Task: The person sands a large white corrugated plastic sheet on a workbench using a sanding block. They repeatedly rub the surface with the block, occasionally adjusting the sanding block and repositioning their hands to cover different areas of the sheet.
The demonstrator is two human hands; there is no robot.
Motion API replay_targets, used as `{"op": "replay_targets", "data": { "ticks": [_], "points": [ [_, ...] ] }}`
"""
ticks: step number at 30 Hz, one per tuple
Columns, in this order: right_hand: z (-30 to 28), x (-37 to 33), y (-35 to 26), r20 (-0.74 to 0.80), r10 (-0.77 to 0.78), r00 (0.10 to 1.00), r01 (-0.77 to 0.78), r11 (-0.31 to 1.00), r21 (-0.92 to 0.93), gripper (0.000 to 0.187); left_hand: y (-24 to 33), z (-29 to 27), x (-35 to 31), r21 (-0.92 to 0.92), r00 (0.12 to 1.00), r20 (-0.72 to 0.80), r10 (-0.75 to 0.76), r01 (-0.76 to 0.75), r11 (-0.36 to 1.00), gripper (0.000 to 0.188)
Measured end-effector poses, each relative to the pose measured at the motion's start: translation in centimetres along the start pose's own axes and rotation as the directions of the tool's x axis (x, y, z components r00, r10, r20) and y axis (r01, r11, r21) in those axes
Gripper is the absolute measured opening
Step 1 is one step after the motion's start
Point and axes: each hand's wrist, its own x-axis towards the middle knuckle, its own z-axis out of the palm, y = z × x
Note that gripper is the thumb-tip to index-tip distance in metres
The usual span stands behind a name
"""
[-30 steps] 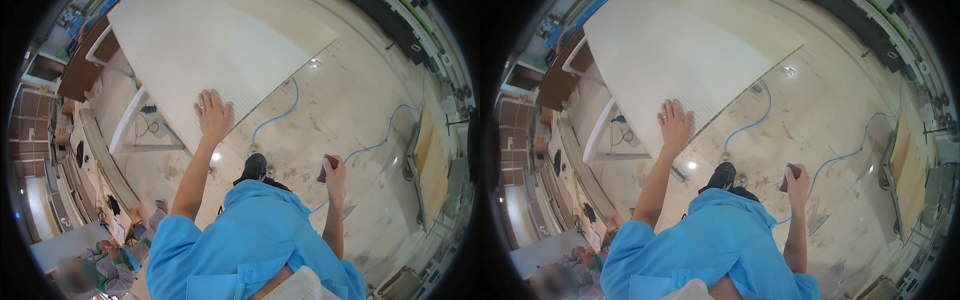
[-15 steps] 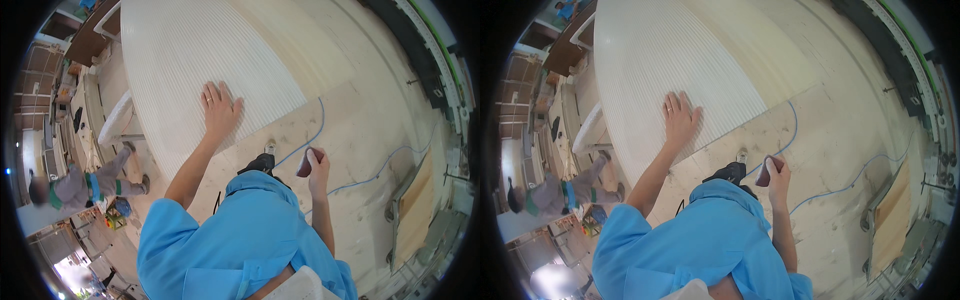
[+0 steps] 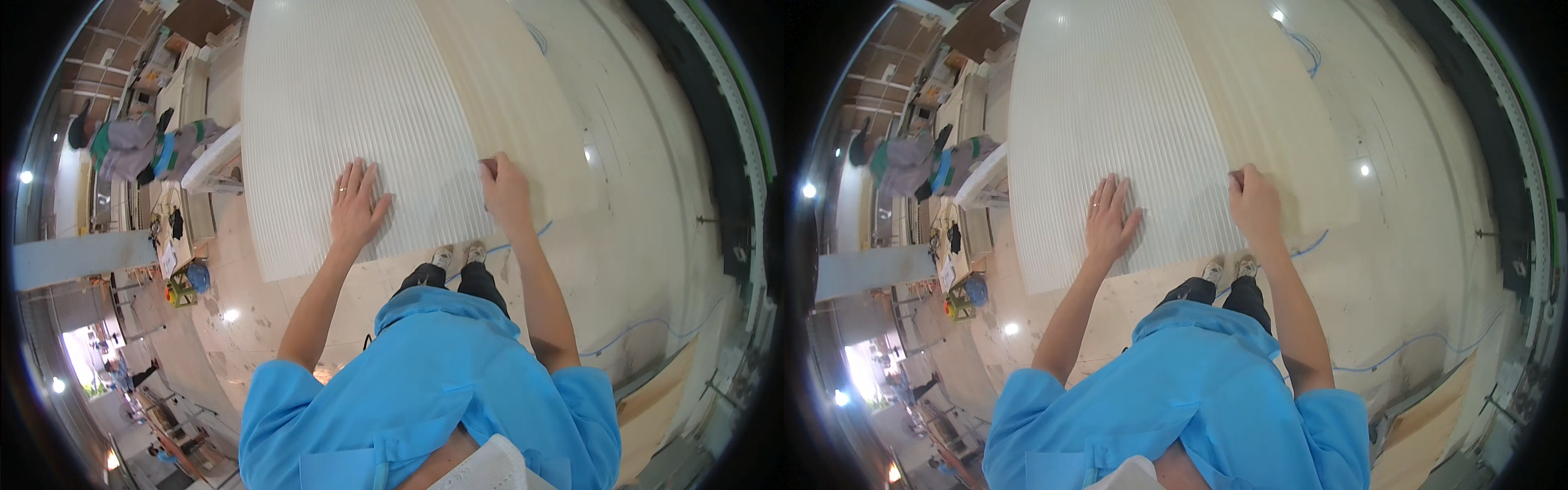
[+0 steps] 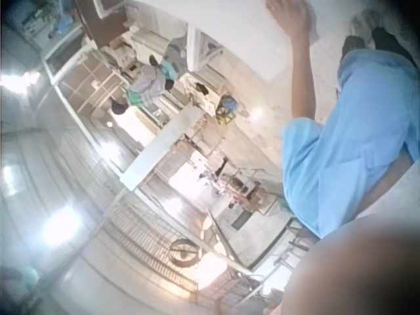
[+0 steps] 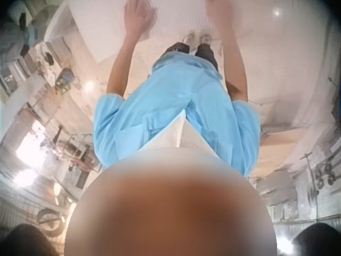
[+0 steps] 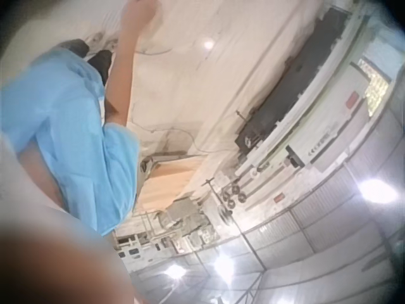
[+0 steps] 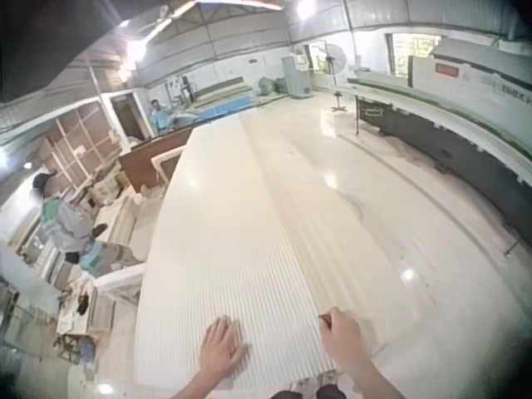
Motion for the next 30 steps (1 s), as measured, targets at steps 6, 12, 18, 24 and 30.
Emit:
{"op": "replay_targets", "data": {
  "ticks": [6, 12, 18, 24, 30],
  "points": [
    [0.7, 1.6, 1.7, 0.074, -0.155, 0.985, 0.169, 0.953, -0.251, 0.014, 0.3, 0.2, 0.0, -0.034, 0.988, -0.111, -0.105, 0.102, 0.994, 0.059],
    [1.3, 1.9, 1.6, 0.108, -0.194, 0.975, 0.220, 0.915, -0.339, 0.014, 1.0, 0.0, -0.3, -0.043, 0.975, -0.137, -0.177, 0.173, 0.984, 0.053],
    [1.9, 2.3, 1.9, 0.046, -0.169, 0.984, 0.175, 0.935, -0.307, 0.016, 1.0, 0.3, 0.0, -0.068, 0.970, -0.185, -0.158, 0.148, 0.987, 0.051],
    [2.9, 3.5, 2.3, -0.080, -0.100, 0.992, 0.066, 0.935, -0.348, 0.018, 0.2, 0.7, 0.3, -0.167, 0.964, -0.226, -0.139, 0.102, 0.981, 0.048],
    [3.9, 3.3, -0.6, -0.206, 0.027, 0.978, -0.067, 0.979, -0.194, 0.022, -1.4, -1.1, -1.0, -0.461, 0.971, -0.238, -0.031, -0.085, 0.883, 0.050]
  ]
}}
